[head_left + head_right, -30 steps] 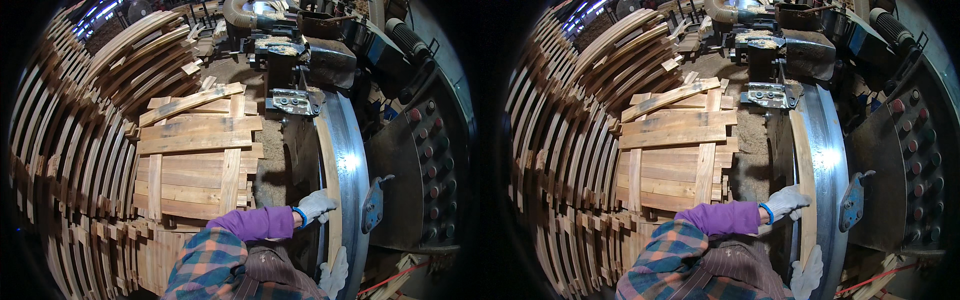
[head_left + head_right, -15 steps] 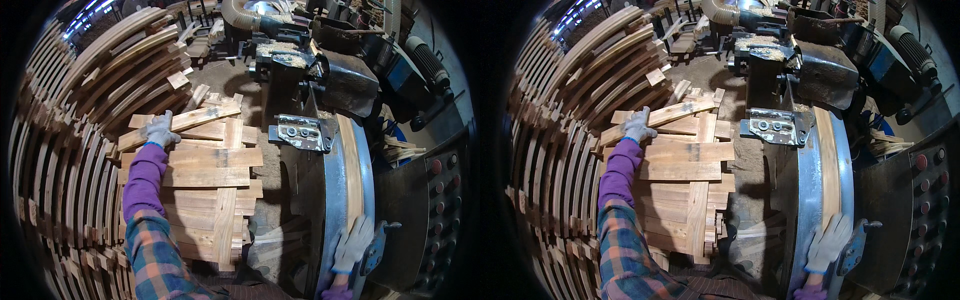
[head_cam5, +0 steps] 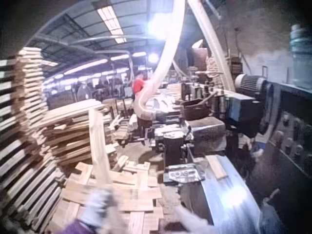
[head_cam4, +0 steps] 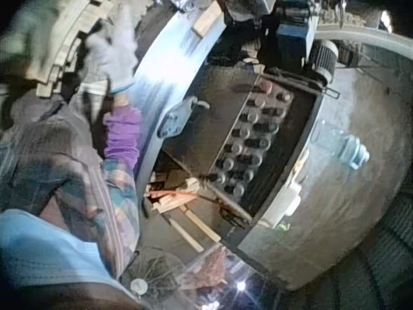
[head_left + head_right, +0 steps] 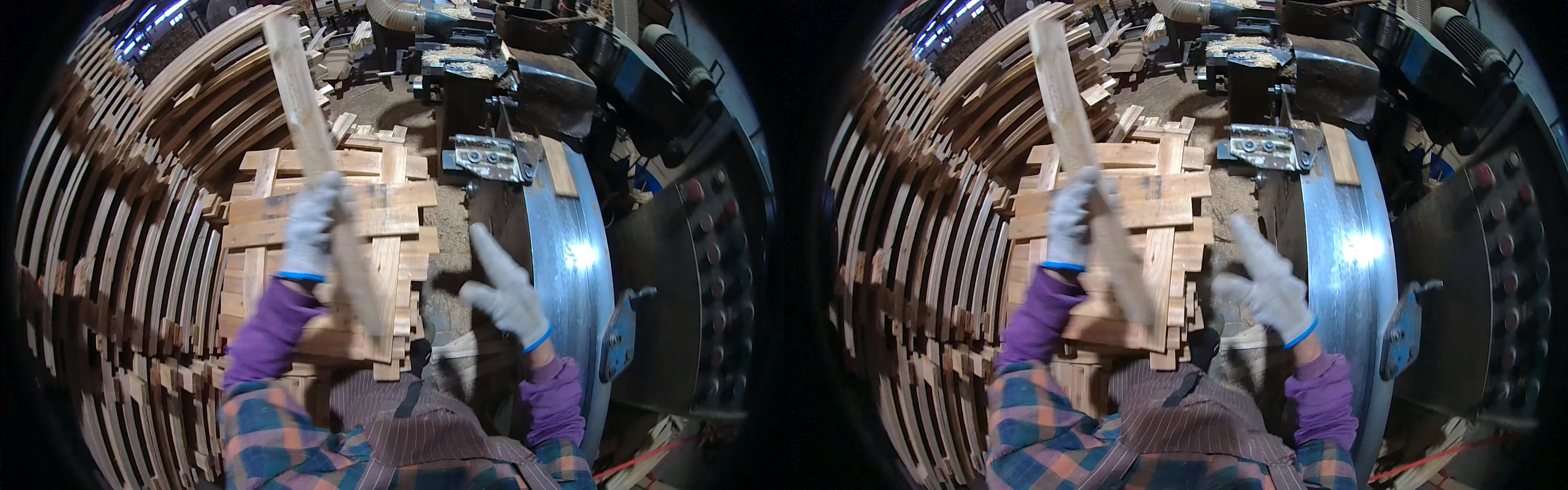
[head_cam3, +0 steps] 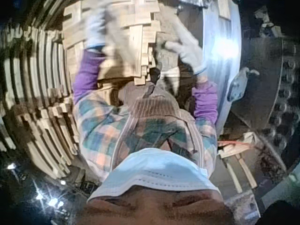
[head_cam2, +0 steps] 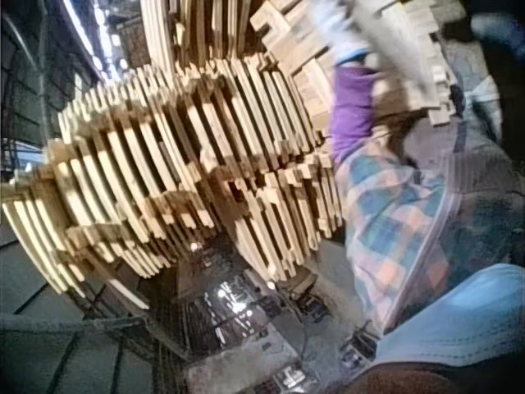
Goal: The person repeatedly picks up wooden planks from a stack and feeds them into a large industrial woodworking machine. They wear gloves and a plaid shirt while handling the wood pieces one by one, moving them from a pile on the left to the machine's conveyor on the right.
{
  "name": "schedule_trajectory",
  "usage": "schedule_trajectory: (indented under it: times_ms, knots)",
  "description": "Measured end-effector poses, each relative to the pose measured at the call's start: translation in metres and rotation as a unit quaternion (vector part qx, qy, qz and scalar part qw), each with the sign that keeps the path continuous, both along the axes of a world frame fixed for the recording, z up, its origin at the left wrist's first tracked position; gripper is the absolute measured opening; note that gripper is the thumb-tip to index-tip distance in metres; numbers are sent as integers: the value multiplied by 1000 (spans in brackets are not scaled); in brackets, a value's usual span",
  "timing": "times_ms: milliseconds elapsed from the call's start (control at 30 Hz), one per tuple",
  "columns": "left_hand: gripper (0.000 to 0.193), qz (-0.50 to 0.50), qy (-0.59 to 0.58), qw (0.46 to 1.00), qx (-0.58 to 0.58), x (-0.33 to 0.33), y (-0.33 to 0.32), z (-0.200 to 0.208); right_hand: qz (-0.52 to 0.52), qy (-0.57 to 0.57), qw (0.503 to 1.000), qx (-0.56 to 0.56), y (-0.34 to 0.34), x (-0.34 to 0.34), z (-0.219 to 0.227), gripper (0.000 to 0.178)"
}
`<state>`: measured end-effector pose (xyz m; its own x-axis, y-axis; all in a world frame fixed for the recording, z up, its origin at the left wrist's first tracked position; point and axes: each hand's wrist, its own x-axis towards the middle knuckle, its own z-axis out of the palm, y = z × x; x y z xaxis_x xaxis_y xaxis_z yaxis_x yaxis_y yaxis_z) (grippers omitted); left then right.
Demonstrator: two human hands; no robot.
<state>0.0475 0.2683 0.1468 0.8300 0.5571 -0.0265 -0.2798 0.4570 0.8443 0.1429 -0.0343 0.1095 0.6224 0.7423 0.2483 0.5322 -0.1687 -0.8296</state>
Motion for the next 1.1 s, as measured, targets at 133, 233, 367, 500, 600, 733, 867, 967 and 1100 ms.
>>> schedule_trajectory:
  times_ms: [133,233,367,500,600,733,867,967,1100]
  knots:
    - [43,-90,-151,951,-254,13,-144,-47,-17,-16,998,-51,-54,-92,17,103]
    - [48,-216,-197,891,-348,-6,-227,-107,-157,-27,980,-121,-134,-141,10,90]
    - [43,-128,-191,943,-239,-10,-171,-146,-359,132,909,-165,-212,-228,1,90]
    - [47,235,69,930,-273,-30,-8,-171,-404,-22,826,-393,-204,-211,-23,71]
    - [42,256,126,871,-401,-15,72,-202,-367,-291,796,-382,-177,-121,-44,53]
    - [16,322,151,857,-373,-31,108,-218,-295,-315,840,-330,-110,45,-62,47]
    - [8,274,223,900,-256,-11,68,-155,-344,-386,802,-299,-87,136,-78,26]
    - [10,290,203,897,-264,-24,92,-174,-318,-332,839,-292,-58,158,-67,23]
    - [22,282,199,923,-169,-47,64,-147,-152,-252,953,-66,-23,92,-32,45]
